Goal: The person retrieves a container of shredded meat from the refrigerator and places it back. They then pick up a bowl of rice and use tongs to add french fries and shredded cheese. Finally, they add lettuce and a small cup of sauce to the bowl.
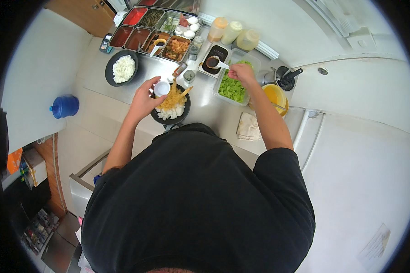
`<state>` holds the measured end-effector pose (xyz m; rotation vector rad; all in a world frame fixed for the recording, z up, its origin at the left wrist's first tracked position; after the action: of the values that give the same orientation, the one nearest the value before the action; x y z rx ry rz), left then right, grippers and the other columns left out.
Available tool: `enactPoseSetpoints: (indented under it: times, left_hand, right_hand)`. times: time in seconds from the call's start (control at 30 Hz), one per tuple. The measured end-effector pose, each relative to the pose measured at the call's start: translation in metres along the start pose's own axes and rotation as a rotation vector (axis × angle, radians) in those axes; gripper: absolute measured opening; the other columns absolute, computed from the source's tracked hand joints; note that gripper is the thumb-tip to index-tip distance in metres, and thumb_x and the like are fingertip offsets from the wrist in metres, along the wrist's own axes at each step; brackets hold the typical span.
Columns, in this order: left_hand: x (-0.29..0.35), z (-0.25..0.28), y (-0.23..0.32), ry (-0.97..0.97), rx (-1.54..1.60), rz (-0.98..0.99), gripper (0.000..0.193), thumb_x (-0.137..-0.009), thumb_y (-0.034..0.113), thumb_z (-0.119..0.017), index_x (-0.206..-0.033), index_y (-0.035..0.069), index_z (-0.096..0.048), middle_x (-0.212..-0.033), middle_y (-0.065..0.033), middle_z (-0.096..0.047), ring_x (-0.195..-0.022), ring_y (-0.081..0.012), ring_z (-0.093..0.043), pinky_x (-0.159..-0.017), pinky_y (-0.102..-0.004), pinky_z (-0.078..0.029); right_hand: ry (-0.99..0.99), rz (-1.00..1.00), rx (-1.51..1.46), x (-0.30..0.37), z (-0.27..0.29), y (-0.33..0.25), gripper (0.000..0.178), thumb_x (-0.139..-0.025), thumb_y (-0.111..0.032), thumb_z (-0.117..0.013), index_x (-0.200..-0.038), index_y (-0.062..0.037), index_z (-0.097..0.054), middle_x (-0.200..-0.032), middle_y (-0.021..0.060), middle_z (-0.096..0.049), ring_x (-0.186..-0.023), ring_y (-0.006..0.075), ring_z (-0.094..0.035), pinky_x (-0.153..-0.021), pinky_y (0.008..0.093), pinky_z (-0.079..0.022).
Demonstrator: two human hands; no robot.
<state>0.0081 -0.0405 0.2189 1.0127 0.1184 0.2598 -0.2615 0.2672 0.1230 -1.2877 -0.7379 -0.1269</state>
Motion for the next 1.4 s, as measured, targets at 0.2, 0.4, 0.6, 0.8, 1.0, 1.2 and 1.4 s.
enactPoseSetpoints:
  times: [0.2,0.4,0.6,0.8,1.0,1.2,1.4]
  left_hand:
    - [-0.073,-0.047,-0.002,0.035,-0.118,-0.161,0.057,-0.074,0.023,-0.078,-0.123,0.001,-0.061,-0.118,-0.0184,-0.062,-0.106,-0.0337,-0.06,-0.095,-0.0405,-0.047]
    - [-0.137,-0.091,0.024,0.052,-0.185,-0.24,0.067,-0.073,0.023,-0.079,-0.131,0.0,-0.054,-0.122,-0.0206,-0.061,-0.116,-0.0352,-0.056,-0.1,-0.041,-0.043]
    - [-0.16,-0.107,0.068,0.057,-0.091,-0.311,0.074,-0.071,0.02,-0.078,-0.133,-0.007,-0.047,-0.115,-0.0281,-0.062,-0.109,-0.04,-0.059,-0.094,-0.0447,-0.048]
    - [-0.167,-0.107,0.086,0.106,-0.077,-0.308,0.083,-0.071,0.027,-0.082,-0.137,-0.006,-0.044,-0.115,-0.0258,-0.064,-0.107,-0.0381,-0.063,-0.091,-0.0421,-0.05]
    - [-0.17,-0.102,0.084,0.11,-0.043,-0.304,0.085,-0.071,0.031,-0.082,-0.137,-0.006,-0.043,-0.115,-0.027,-0.065,-0.105,-0.0381,-0.065,-0.089,-0.0417,-0.051]
    - [-0.17,-0.099,0.085,0.153,-0.055,-0.297,0.088,-0.071,0.035,-0.081,-0.138,-0.005,-0.041,-0.115,-0.0261,-0.065,-0.102,-0.0378,-0.066,-0.087,-0.0414,-0.052]
    - [-0.173,-0.099,0.081,0.183,-0.063,-0.3,0.088,-0.071,0.035,-0.081,-0.139,-0.004,-0.042,-0.114,-0.0233,-0.066,-0.095,-0.0353,-0.068,-0.085,-0.0404,-0.053]
  right_hand:
    - [-0.024,0.026,-0.173,0.025,0.016,-0.014,0.017,-0.089,-0.013,-0.066,-0.096,0.0027,-0.063,-0.084,0.0078,-0.065,-0.077,0.0165,-0.065,-0.074,0.0284,-0.057]
    - [-0.033,0.141,-0.149,0.069,0.018,-0.066,0.016,-0.09,-0.014,-0.067,-0.095,0.0008,-0.063,-0.082,0.0056,-0.066,-0.074,0.0137,-0.064,-0.07,0.0246,-0.055]
    - [0.069,0.35,0.009,0.11,0.003,-0.119,0.02,-0.089,-0.012,-0.065,-0.096,0.006,-0.067,-0.085,0.0085,-0.066,-0.074,0.0148,-0.065,-0.071,0.0265,-0.055]
    - [0.274,0.51,0.443,0.125,-0.017,-0.134,0.022,-0.086,-0.015,-0.069,-0.1,0.0027,-0.071,-0.085,0.0092,-0.072,-0.071,0.0131,-0.07,-0.066,0.0268,-0.056]
    - [0.36,0.997,0.878,0.144,-0.037,-0.134,0.016,-0.085,-0.013,-0.07,-0.098,-0.0035,-0.072,-0.083,0.0096,-0.071,-0.069,0.0157,-0.069,-0.064,0.0275,-0.055]
    - [0.392,1.272,1.04,0.153,-0.042,-0.135,0.016,-0.083,-0.01,-0.071,-0.098,-0.0037,-0.071,-0.081,0.0105,-0.069,-0.07,0.0188,-0.069,-0.063,0.0288,-0.055]
    - [0.369,0.886,0.369,0.135,-0.03,-0.126,0.015,-0.088,-0.009,-0.068,-0.098,0.0024,-0.068,-0.081,0.0108,-0.069,-0.071,0.0195,-0.069,-0.065,0.0301,-0.057]
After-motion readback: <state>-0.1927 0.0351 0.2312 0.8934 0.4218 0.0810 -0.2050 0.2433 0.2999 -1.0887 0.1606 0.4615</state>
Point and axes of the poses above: each hand's wrist, its own x-axis away from the middle knuckle, its own z-axis out of the back of the hand, y = z × x, the point moved 3 cm from there along -x, towards the middle knuckle
